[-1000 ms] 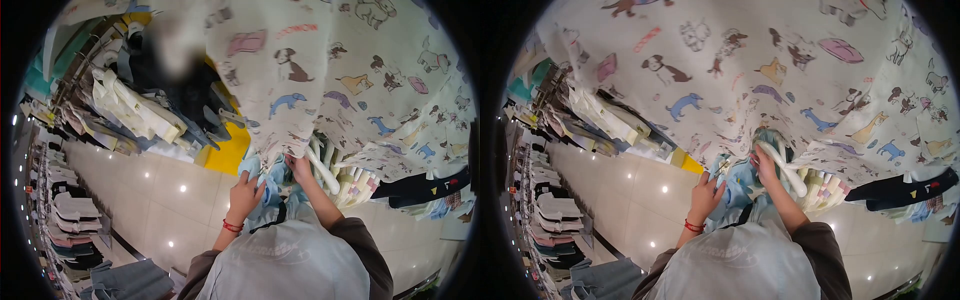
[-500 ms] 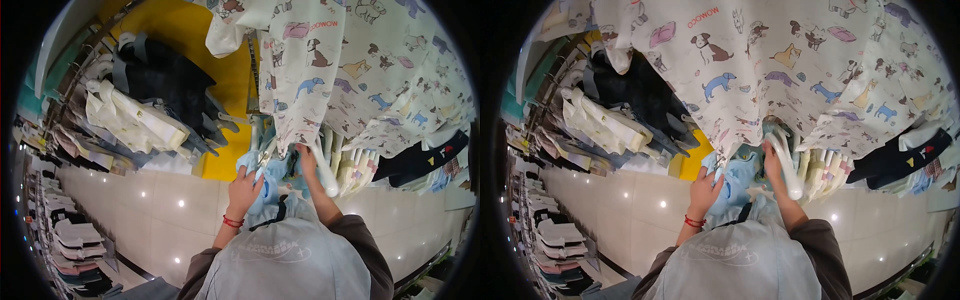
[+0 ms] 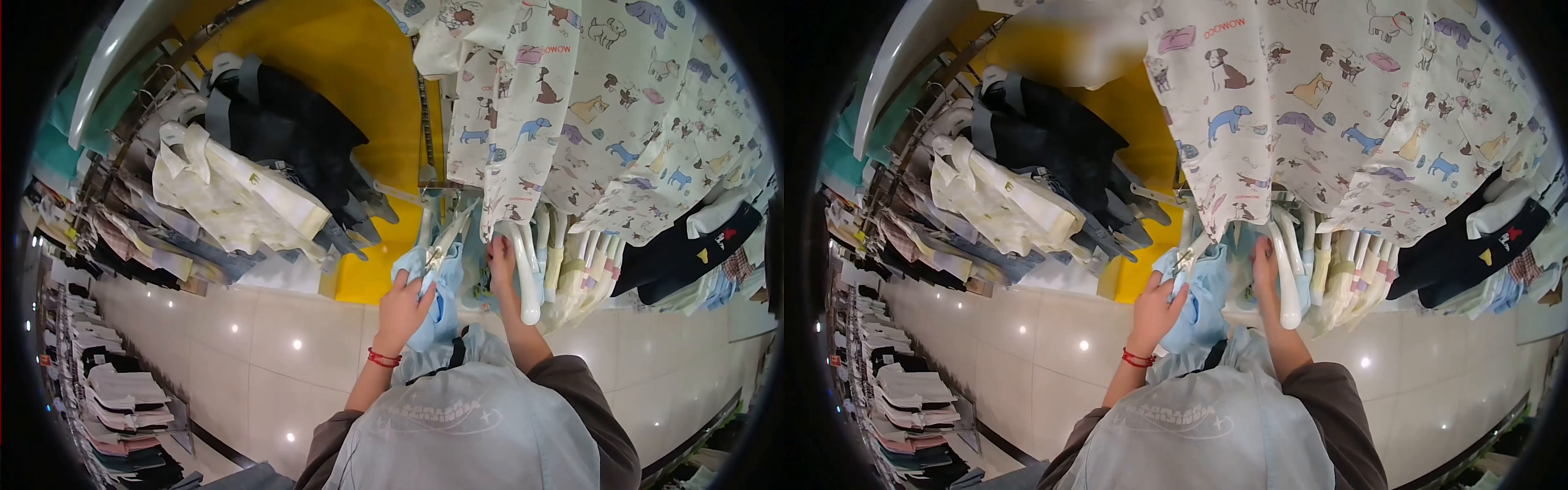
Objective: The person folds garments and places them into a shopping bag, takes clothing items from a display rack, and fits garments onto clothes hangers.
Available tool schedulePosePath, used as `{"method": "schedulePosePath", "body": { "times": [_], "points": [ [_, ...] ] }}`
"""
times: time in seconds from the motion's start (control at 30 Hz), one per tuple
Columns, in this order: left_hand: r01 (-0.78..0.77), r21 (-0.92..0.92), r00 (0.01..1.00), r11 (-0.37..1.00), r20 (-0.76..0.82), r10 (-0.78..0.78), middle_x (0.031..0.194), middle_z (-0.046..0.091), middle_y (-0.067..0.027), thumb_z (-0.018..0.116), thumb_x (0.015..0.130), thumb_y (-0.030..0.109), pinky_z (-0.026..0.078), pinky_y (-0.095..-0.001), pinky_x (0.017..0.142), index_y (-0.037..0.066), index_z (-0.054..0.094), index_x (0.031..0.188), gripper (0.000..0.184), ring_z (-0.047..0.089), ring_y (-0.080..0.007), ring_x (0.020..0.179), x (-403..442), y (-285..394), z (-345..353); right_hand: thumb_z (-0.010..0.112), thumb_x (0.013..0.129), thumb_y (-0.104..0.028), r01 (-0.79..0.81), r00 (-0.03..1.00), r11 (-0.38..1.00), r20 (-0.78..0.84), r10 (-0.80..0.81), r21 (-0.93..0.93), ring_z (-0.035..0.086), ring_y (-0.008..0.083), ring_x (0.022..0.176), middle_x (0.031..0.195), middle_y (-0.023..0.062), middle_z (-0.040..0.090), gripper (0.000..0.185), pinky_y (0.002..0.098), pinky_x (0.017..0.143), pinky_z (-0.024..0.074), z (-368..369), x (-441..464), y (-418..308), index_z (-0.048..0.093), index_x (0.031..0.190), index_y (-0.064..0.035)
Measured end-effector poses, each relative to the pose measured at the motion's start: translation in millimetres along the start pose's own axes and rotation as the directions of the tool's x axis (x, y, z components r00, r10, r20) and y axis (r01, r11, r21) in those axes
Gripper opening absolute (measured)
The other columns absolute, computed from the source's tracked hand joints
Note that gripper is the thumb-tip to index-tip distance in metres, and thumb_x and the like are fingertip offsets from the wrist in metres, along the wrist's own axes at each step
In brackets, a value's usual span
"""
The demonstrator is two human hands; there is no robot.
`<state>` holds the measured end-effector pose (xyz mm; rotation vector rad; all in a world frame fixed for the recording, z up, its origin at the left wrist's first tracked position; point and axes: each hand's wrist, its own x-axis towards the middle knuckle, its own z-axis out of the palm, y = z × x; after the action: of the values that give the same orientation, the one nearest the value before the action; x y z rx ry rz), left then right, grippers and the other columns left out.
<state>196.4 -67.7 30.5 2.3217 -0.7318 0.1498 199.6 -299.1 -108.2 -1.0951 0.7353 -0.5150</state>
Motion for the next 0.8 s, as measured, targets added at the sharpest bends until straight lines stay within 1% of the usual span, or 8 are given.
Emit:
{"method": "schedulePosePath", "body": {
  "times": [0.17,0.27,0.37,0.5,0.53,0.63,0.77,0.8],
  "points": [
    [-0.055,-0.009,0.998,0.998,0.017,0.055,0.084,0.051,-0.0139,0.061,0.081,0.027,0.047,-0.0404,0.053,0.003,0.060,0.079,0.024,0.057,-0.0345,0.062,-1.2,0.3,7.3,0.056,0.089,-0.030,-0.223,0.975,0.975,-0.005,0.223,-0.002,0.056,0.0167,0.091,0.108,0.0050,0.053,0.047,0.0308,0.077,0.0471,-2.3,-17.8,41.1,0.039,0.125,-0.0044],
    [-0.070,-0.001,0.997,0.998,0.028,0.070,0.085,0.051,-0.0142,0.060,0.082,0.027,0.047,-0.0407,0.053,0.003,0.060,0.079,0.024,0.057,-0.0343,0.062,-1.7,0.4,14.8,0.054,0.090,-0.031,-0.340,0.924,0.940,0.184,0.335,0.000,0.056,0.0189,0.094,0.109,0.0073,0.056,0.041,0.0322,0.081,0.0461,-13.5,-38.0,59.1,0.044,0.119,-0.0036],
    [-0.044,-0.008,0.996,0.999,0.079,0.044,0.088,0.052,-0.0157,0.060,0.081,0.027,0.047,-0.0421,0.055,0.002,0.060,0.083,0.025,0.057,-0.0358,0.064,-4.9,1.6,23.2,0.051,0.091,-0.036,-0.356,0.908,0.933,0.254,0.332,0.052,0.055,0.0203,0.099,0.113,0.0082,0.057,0.045,0.0312,0.086,0.0436,-11.3,-64.2,65.0,0.045,0.121,-0.0034],
    [-0.059,-0.053,0.993,0.997,0.101,0.064,0.090,0.053,-0.0162,0.060,0.082,0.028,0.048,-0.0421,0.056,0.002,0.060,0.086,0.026,0.058,-0.0360,0.066,-7.6,7.0,40.3,0.044,0.089,-0.052,-0.326,0.914,0.911,0.330,0.235,0.253,0.043,0.0240,0.118,0.131,0.0136,0.043,0.067,0.0349,0.100,0.0302,-1.4,-67.0,21.1,0.030,0.135,-0.0038],
    [-0.073,-0.051,0.991,0.996,0.104,0.078,0.090,0.052,-0.0160,0.060,0.082,0.028,0.047,-0.0418,0.055,0.003,0.060,0.086,0.026,0.058,-0.0357,0.066,-9.1,9.1,45.7,0.042,0.088,-0.056,-0.287,0.918,0.931,0.343,0.200,0.227,0.037,0.0259,0.122,0.136,0.0159,0.035,0.076,0.0356,0.104,0.0242,6.8,-71.7,-7.4,0.020,0.139,-0.0047],
    [-0.102,-0.082,0.988,0.991,0.107,0.111,0.091,0.052,-0.0151,0.061,0.081,0.028,0.047,-0.0410,0.053,0.003,0.059,0.085,0.024,0.058,-0.0348,0.065,-4.8,16.5,60.8,0.047,0.087,-0.053,-0.111,0.899,0.994,0.428,0.094,0.015,0.036,0.0250,0.122,0.136,0.0181,0.035,0.077,0.0358,0.103,0.0242,21.1,-85.3,-74.2,0.019,0.139,-0.0030],
    [-0.032,-0.225,0.976,0.974,0.202,0.079,0.094,0.052,-0.0140,0.063,0.081,0.026,0.048,-0.0398,0.058,0.005,0.057,0.088,0.023,0.058,-0.0342,0.070,-4.6,25.5,75.0,0.063,0.082,-0.027,0.086,0.767,0.879,0.594,0.241,-0.469,0.049,0.0230,0.107,0.121,0.0154,0.048,0.072,0.0338,0.089,0.0398,24.9,-71.7,-121.4,0.022,0.134,-0.0004],
    [0.023,-0.268,0.960,0.963,0.274,0.054,0.095,0.052,-0.0140,0.063,0.081,0.026,0.048,-0.0394,0.061,0.006,0.058,0.091,0.023,0.058,-0.0345,0.073,-4.2,25.3,75.5,0.064,0.074,-0.011,0.148,0.776,0.834,0.585,0.235,-0.531,0.053,0.0201,0.099,0.112,0.0128,0.053,0.069,0.0319,0.082,0.0439,24.7,-65.3,-129.3,0.026,0.131,0.0003]
  ]
}}
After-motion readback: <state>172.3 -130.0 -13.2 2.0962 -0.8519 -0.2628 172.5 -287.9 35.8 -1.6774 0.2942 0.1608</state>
